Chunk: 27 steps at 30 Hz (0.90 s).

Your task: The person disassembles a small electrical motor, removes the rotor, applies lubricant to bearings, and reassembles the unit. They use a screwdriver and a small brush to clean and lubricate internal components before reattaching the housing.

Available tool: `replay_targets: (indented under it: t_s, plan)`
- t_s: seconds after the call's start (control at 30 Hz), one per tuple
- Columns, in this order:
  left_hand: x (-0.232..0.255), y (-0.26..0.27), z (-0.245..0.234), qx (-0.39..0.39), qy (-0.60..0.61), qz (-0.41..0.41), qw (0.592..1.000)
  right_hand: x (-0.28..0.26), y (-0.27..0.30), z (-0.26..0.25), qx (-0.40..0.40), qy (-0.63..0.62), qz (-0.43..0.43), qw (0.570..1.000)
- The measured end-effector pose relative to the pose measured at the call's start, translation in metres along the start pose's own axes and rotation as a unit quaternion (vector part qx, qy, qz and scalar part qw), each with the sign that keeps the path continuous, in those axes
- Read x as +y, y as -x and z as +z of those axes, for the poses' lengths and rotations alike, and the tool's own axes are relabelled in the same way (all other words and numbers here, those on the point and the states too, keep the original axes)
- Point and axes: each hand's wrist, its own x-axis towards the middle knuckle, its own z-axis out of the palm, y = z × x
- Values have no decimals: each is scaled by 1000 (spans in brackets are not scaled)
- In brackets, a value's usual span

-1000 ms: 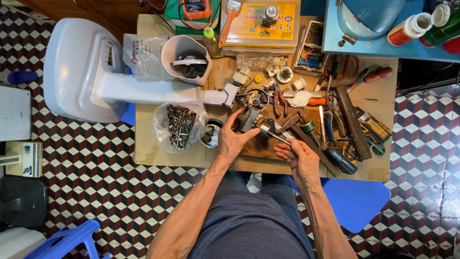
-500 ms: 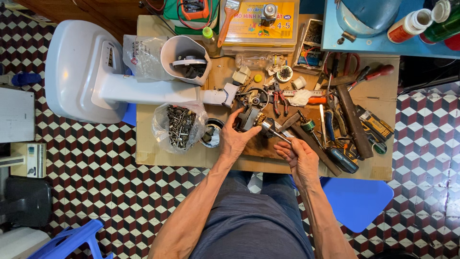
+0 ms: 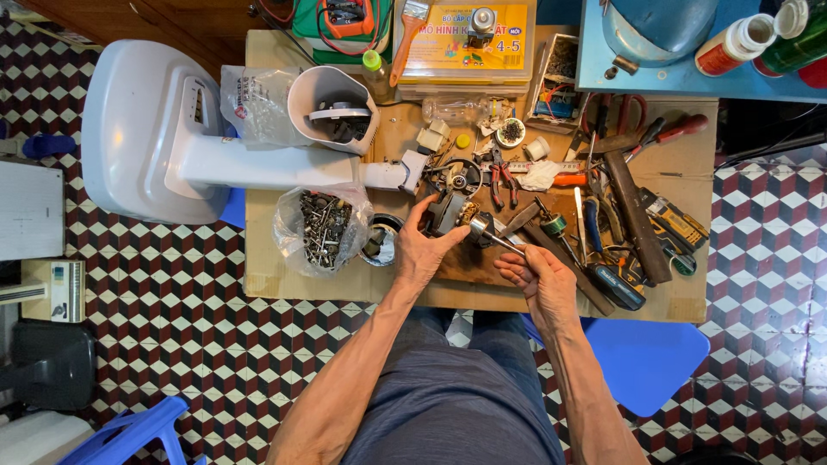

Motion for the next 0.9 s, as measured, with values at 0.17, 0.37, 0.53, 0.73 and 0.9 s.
replay_targets:
  t_s: [0.17,0.37,0.53,0.73,0.9]
  plan:
    - [7,1,-1,9,-4,28,1000,5,-1,-1,7,-12,4,1000]
    - [16,-4,5,20,-22,53,998,7,-10,-8,25,-34,36,998]
    - [23,-15,11,33,-42,73,996,10,-15,-3,48,-18,32,998]
    - [23,-24,9,22,-59,55,997,2,-8,12,10,2,3,1000]
    - [16,-29,13,26,16,41,999,-6,-9,21,16,3,-17,1000]
